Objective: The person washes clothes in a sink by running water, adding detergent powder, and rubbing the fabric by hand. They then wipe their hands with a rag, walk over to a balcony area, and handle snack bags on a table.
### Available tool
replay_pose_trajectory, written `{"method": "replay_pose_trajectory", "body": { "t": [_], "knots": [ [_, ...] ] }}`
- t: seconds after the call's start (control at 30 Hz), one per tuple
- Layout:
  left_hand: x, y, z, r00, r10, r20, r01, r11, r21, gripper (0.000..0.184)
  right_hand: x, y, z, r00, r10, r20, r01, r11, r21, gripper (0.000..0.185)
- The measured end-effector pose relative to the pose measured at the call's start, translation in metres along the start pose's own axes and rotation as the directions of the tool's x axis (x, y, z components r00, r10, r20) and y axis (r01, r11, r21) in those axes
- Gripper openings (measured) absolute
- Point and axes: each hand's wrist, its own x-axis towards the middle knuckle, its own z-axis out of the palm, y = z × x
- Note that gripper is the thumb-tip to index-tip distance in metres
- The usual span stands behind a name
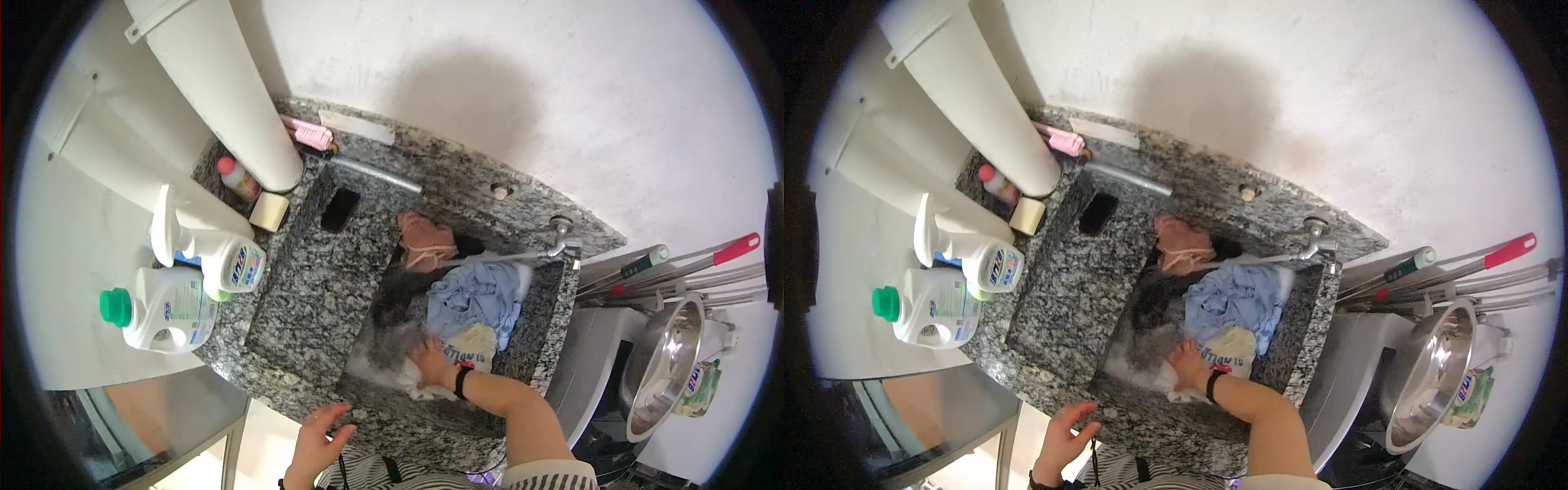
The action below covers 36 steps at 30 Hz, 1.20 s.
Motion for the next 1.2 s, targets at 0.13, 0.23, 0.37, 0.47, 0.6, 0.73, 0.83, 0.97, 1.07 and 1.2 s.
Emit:
{"method": "replay_pose_trajectory", "body": {
  "t": [0.13, 0.23, 0.37, 0.47, 0.6, 0.73, 0.83, 0.97, 1.07, 1.2],
  "knots": [
    [0.001, 0.008, 0.003, 0.999, 0.04, 0.004, -0.041, 0.999, 0.021, 0.032, 0.03, -0.009, 0.021, 0.967, -0.102, 0.234, 0.081, 0.992, 0.096, 0.06],
    [-0.005, 0.015, 0.003, 1.0, -0.001, -0.011, 0.001, 1.0, 0.009, 0.032, -0.006, 0.013, -0.036, 0.986, -0.074, 0.153, 0.004, 0.911, 0.413, 0.049],
    [-0.002, -0.004, 0.009, 0.999, 0.038, 0.019, -0.038, 0.999, 0.002, 0.033, -0.072, 0.042, -0.099, 0.983, 0.082, -0.166, 0.063, 0.695, 0.716, 0.043],
    [0.003, 0.013, 0.002, 0.996, 0.086, 0.026, -0.087, 0.995, 0.042, 0.034, -0.105, 0.033, -0.166, 0.936, 0.159, -0.315, 0.168, 0.584, 0.794, 0.038],
    [0.007, 0.022, 0.0, 0.999, 0.035, 0.013, -0.034, 0.999, -0.015, 0.034, -0.105, 0.019, -0.174, 0.917, 0.026, -0.398, 0.262, 0.713, 0.65, 0.041],
    [0.008, 0.027, -0.004, 0.998, 0.055, 0.002, -0.055, 0.998, -0.007, 0.035, -0.089, 0.007, -0.111, 0.99, -0.113, 0.084, 0.072, 0.919, 0.388, 0.092],
    [0.004, 0.02, -0.003, 0.999, 0.051, 0.018, -0.051, 0.999, 0.002, 0.032, -0.045, 0.006, -0.076, 0.984, -0.133, 0.121, 0.109, 0.976, 0.188, 0.118],
    [0.002, 0.0, 0.003, 1.0, -0.019, -0.003, 0.02, 0.999, 0.028, 0.033, 0.021, -0.018, -0.071, 0.971, -0.197, 0.137, 0.192, 0.98, 0.048, 0.119],
    [0.0, -0.006, 0.005, 0.995, -0.096, -0.015, 0.097, 0.994, 0.052, 0.032, 0.064, -0.03, -0.036, 0.979, -0.107, 0.172, 0.112, 0.993, -0.02, 0.117],
    [-0.002, -0.003, 0.003, 0.993, -0.117, -0.005, 0.117, 0.993, 0.011, 0.033, 0.082, -0.04, -0.003, 0.922, 0.05, 0.384, -0.045, 0.999, -0.022, 0.109]
  ]
}}
